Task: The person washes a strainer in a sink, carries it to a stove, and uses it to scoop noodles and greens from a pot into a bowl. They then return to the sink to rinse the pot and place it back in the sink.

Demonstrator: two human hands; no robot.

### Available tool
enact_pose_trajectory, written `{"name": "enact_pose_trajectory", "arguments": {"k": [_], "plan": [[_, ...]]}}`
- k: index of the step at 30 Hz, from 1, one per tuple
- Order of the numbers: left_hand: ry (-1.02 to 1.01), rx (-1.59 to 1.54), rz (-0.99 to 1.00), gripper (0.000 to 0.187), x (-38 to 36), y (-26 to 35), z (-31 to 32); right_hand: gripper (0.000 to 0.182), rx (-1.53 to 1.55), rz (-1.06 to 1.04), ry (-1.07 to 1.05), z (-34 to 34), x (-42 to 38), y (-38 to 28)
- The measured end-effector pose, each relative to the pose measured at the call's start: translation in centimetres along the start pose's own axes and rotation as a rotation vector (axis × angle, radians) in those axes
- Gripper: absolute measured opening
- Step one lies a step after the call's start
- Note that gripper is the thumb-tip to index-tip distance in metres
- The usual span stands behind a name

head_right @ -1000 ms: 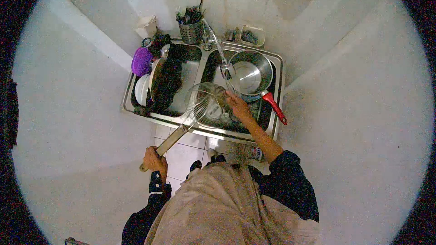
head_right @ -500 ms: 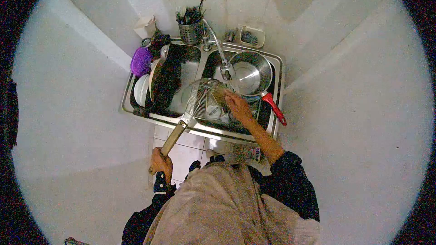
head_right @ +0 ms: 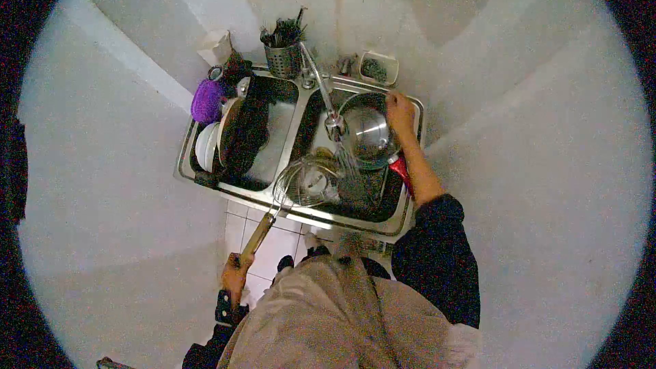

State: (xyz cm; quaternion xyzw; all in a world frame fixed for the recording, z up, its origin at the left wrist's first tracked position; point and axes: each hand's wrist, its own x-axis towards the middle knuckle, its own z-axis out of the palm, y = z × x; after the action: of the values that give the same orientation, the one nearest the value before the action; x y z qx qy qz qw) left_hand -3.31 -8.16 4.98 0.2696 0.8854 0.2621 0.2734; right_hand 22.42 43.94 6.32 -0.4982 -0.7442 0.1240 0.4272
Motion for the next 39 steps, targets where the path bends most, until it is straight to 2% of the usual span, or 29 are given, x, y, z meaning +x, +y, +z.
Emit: {"name": "enact_pose_trajectory", "arguments": {"k": [1, 3, 5, 6, 9, 12, 17, 19, 20, 21, 22, 24, 28, 31, 33, 34, 35, 38, 39], "plan": [[-0.006, 0.025, -0.084, 0.060, -0.4, 0.5, -0.1, 0.024, -0.038, -0.016, -0.020, 0.7, 1.8, 0.5], [0.025, -0.058, -0.046, 0.061, -1.1, -1.0, 1.4, 0.026, -0.111, -0.051, -0.055, 2.3, 5.1, 1.4], [0.051, -0.188, -0.023, 0.060, -2.0, 0.8, 1.8, 0.030, -0.181, -0.147, -0.101, 4.1, 7.6, 2.2], [0.014, -0.088, -0.118, 0.053, -2.2, 0.6, 2.0, 0.032, -0.216, -0.197, -0.122, 5.1, 8.9, 2.6], [0.044, -0.173, -0.133, 0.048, -3.9, 2.6, 2.6, 0.036, -0.193, -0.357, -0.373, 8.6, 12.8, 5.7], [0.039, -0.205, -0.202, 0.048, -5.0, 3.3, 4.0, 0.037, -0.378, -0.155, -0.608, 9.1, 14.1, 5.1], [-0.045, -0.449, -0.162, 0.040, -5.3, 2.2, 6.4, 0.031, -0.447, -0.288, -0.583, 12.5, 16.6, 8.6], [-0.101, -0.447, -0.230, 0.034, -5.5, 7.7, 4.6, 0.029, -0.550, -0.292, -0.617, 13.7, 17.5, 9.0], [-0.133, -0.446, -0.262, 0.033, -5.5, 9.6, 4.0, 0.028, -0.513, -0.300, -0.561, 15.2, 17.8, 10.8], [-0.137, -0.527, -0.172, 0.031, -5.1, 7.8, 5.2, 0.026, -0.478, -0.307, -0.505, 17.7, 17.9, 13.8], [-0.128, -0.607, -0.184, 0.031, -5.0, 8.0, 5.5, 0.025, -0.442, -0.314, -0.447, 19.1, 17.9, 15.4], [-0.104, -0.764, -0.206, 0.031, -5.0, 8.5, 5.9, 0.026, -0.464, -0.363, -0.437, 19.5, 17.9, 14.8], [-0.033, -0.712, -0.172, 0.030, -4.5, 8.1, 6.5, 0.030, -0.471, -0.464, -0.427, 18.4, 17.8, 13.8], [-0.019, -0.677, -0.116, 0.030, -3.7, 5.3, 8.1, 0.028, -0.469, -0.318, -0.480, 15.6, 18.0, 11.1], [-0.018, -0.640, -0.045, 0.031, -3.5, 3.8, 8.8, 0.024, -0.370, -0.181, -0.397, 10.6, 17.1, 5.8], [-0.045, -0.601, -0.035, 0.032, -3.5, 4.8, 8.0, 0.023, -0.324, -0.112, -0.354, 9.0, 16.6, 4.2], [-0.072, -0.558, -0.031, 0.033, -3.5, 7.0, 6.7, 0.025, -0.227, -0.187, -0.212, 8.7, 16.2, 5.2], [-0.129, -0.463, 0.013, 0.035, -3.4, 6.5, 6.0, 0.027, -0.036, 0.236, -0.070, 3.5, 13.0, 1.9], [-0.130, -0.478, 0.034, 0.035, -3.2, 6.5, 6.0, 0.027, 0.062, 0.271, -0.052, 2.7, 11.8, 2.6]]}}
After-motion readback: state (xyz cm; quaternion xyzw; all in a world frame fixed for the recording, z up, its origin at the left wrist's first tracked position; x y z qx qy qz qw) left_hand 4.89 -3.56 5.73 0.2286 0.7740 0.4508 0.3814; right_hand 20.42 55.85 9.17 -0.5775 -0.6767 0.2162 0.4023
